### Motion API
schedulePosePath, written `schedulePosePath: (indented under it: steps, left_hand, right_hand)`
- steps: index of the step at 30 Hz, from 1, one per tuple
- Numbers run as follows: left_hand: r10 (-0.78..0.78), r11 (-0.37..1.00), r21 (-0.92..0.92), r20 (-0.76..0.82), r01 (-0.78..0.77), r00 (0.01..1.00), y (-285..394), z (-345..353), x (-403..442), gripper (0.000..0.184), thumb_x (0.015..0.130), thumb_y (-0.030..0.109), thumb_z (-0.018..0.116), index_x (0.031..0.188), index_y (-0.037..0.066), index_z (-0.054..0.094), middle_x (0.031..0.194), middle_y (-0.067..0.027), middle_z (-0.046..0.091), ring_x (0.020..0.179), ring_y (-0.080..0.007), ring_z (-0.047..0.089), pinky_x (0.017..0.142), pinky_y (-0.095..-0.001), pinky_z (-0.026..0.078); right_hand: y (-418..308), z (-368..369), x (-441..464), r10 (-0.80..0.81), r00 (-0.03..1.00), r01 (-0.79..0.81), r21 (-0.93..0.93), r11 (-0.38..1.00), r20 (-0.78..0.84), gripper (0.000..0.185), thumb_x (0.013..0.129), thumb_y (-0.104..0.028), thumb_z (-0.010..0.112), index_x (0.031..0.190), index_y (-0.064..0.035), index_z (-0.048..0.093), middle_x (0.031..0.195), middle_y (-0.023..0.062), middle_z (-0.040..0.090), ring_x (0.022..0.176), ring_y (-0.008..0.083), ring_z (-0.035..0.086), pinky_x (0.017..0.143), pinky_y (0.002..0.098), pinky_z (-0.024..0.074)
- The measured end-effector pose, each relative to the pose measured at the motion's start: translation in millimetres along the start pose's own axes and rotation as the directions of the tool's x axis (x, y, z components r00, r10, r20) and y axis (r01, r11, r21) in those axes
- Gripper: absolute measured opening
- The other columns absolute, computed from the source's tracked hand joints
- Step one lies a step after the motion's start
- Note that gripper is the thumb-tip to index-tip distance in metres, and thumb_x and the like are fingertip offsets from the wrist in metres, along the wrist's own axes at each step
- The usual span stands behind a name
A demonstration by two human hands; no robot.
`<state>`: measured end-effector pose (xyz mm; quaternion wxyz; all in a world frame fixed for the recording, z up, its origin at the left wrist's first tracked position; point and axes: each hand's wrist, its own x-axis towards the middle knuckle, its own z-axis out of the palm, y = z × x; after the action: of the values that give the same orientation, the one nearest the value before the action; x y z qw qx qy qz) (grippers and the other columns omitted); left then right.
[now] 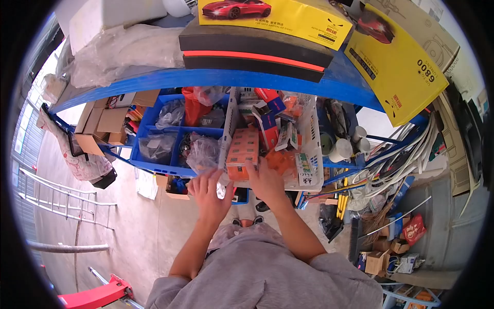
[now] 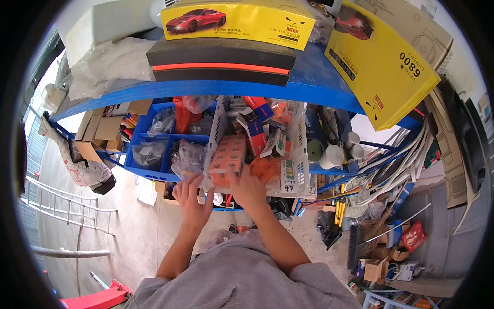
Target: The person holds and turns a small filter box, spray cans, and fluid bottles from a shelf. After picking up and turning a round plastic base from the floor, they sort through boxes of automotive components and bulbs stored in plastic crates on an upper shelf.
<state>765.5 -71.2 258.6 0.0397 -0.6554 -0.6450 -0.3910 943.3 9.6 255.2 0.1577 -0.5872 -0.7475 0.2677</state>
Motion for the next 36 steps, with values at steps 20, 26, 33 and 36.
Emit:
schedulePosePath:
  steps: [20, 26, 33, 36]
  left_hand:
    - [0.01, 0.995, -0.101, 0.211, 0.012, 0.978, -13, 31, -5, 0.086, 0.083, 0.044, 0.088, 0.155, 0.014, 0.051, 0.155, -0.0169, 0.048, 0.144, -0.0374, 0.046, 0.121, -0.061, 0.03]
    - [0.002, 0.987, -0.162, 0.118, 0.017, 0.993, -5, 0, 32, 0.085, 0.084, 0.036, 0.088, 0.155, 0.01, 0.049, 0.156, -0.0231, 0.046, 0.143, -0.0426, 0.046, 0.119, -0.058, 0.035]
    - [0.312, 0.934, -0.243, 0.202, -0.261, 0.928, 6, -8, 123, 0.077, 0.081, 0.015, 0.088, 0.149, 0.007, 0.053, 0.152, -0.0194, 0.054, 0.136, -0.0432, 0.055, 0.11, -0.0516, 0.047]
    - [0.265, 0.682, -0.727, 0.352, 0.084, 0.898, -5, 23, 121, 0.068, 0.073, 0.006, 0.092, 0.134, 0.003, 0.063, 0.129, -0.0145, 0.072, 0.116, -0.0281, 0.071, 0.104, -0.0398, 0.054]
  right_hand:
    - [29, -41, 237, -0.105, 0.98, 0.041, -0.342, 0.939, -0.171, 0.059, 0.086, -0.019, 0.073, 0.14, 0.0016, 0.056, 0.144, 0.0278, 0.058, 0.128, 0.0465, 0.063, 0.104, 0.0547, 0.0547]
    - [0, -118, 125, -0.418, 0.871, 0.317, -0.356, 0.879, -0.257, 0.055, 0.087, -0.008, 0.073, 0.139, -0.0017, 0.059, 0.142, 0.0215, 0.06, 0.123, 0.0477, 0.063, 0.103, 0.0533, 0.0555]
    - [-22, -134, -33, -0.723, 0.653, 0.604, -0.421, 0.677, -0.227, 0.06, 0.085, -0.011, 0.079, 0.14, -0.002, 0.06, 0.136, 0.0151, 0.063, 0.123, 0.0373, 0.065, 0.108, 0.0558, 0.0526]
    - [-33, -134, -68, -0.677, 0.511, 0.74, -0.129, 0.66, -0.529, 0.066, 0.078, -0.016, 0.091, 0.136, 0.001, 0.063, 0.131, 0.0227, 0.066, 0.115, 0.0381, 0.068, 0.102, 0.0494, 0.0566]
